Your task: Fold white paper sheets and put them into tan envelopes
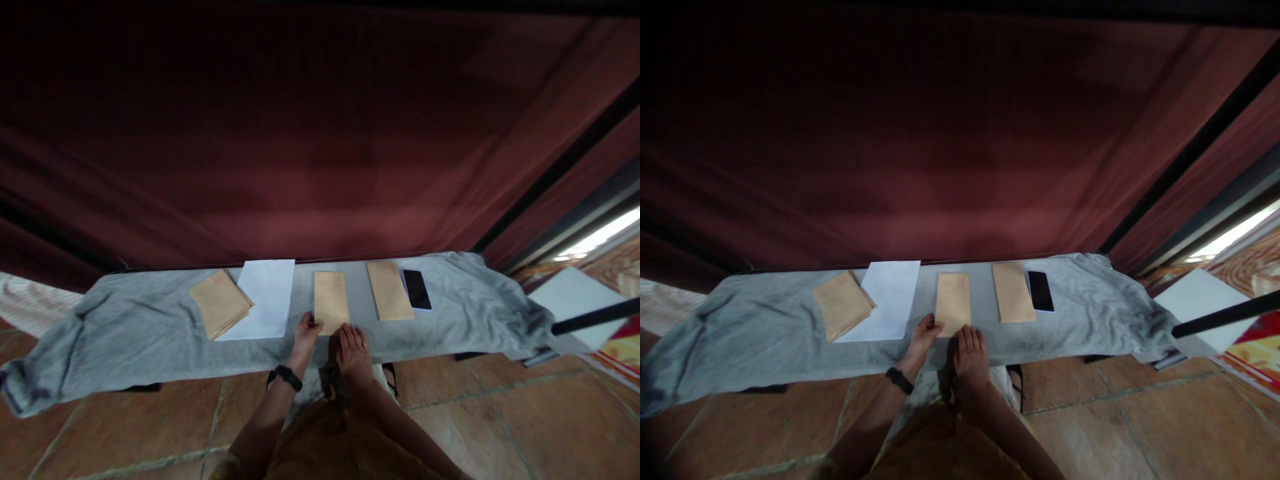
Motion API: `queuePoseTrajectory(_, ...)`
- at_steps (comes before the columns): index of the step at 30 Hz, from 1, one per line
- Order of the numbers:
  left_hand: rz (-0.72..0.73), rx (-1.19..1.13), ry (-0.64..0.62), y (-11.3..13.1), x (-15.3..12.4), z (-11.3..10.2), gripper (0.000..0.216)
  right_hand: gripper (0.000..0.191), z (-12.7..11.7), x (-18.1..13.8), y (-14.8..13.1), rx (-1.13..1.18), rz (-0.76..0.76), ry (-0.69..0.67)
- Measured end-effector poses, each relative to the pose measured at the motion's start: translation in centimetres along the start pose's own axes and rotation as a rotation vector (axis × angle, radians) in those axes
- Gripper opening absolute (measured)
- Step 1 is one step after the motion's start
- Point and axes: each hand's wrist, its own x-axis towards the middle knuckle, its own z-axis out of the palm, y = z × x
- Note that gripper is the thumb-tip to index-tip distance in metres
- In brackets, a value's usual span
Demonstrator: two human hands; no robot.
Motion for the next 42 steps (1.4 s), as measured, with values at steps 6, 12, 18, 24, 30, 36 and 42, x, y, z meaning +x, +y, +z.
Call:
queuePoseTrajectory(6, -0.014, -0.332, -0.132, 3.4, -1.5, 0.4, 0.036, 0.043, -2.2, 2.5, -0.5, 0.188, 0.136, -0.017)
queuePoseTrajectory(12, -0.115, -0.495, -0.082, 5.8, -3.0, 1.9, 0.047, 0.033, -3.3, 5.0, 0.3, 0.883, 0.498, 0.152)
queuePoseTrajectory(18, -0.100, -0.357, -0.165, 3.5, -3.2, 2.8, 0.055, 0.047, -0.8, 4.7, -0.7, 1.328, 0.634, 0.047)
queuePoseTrajectory(24, -0.034, 0.037, -0.216, 1.6, -2.1, 1.2, 0.068, 0.047, 0.0, 2.8, -0.4, 1.327, 0.519, -0.132)
queuePoseTrajectory(30, -0.024, 0.306, -0.177, 0.7, -2.1, 0.6, 0.066, 0.046, -0.9, 1.0, 1.9, 0.988, 0.409, -0.114)
queuePoseTrajectory(36, 0.067, 0.689, -0.091, 1.0, -3.4, 0.6, 0.055, 0.044, -2.2, -0.3, 3.3, 0.325, -0.035, -0.059)
queuePoseTrajectory(42, 0.530, 0.786, -0.152, 0.4, -2.2, 1.7, 0.048, 0.053, -1.9, -0.9, 3.9, 0.041, -0.196, -0.081)
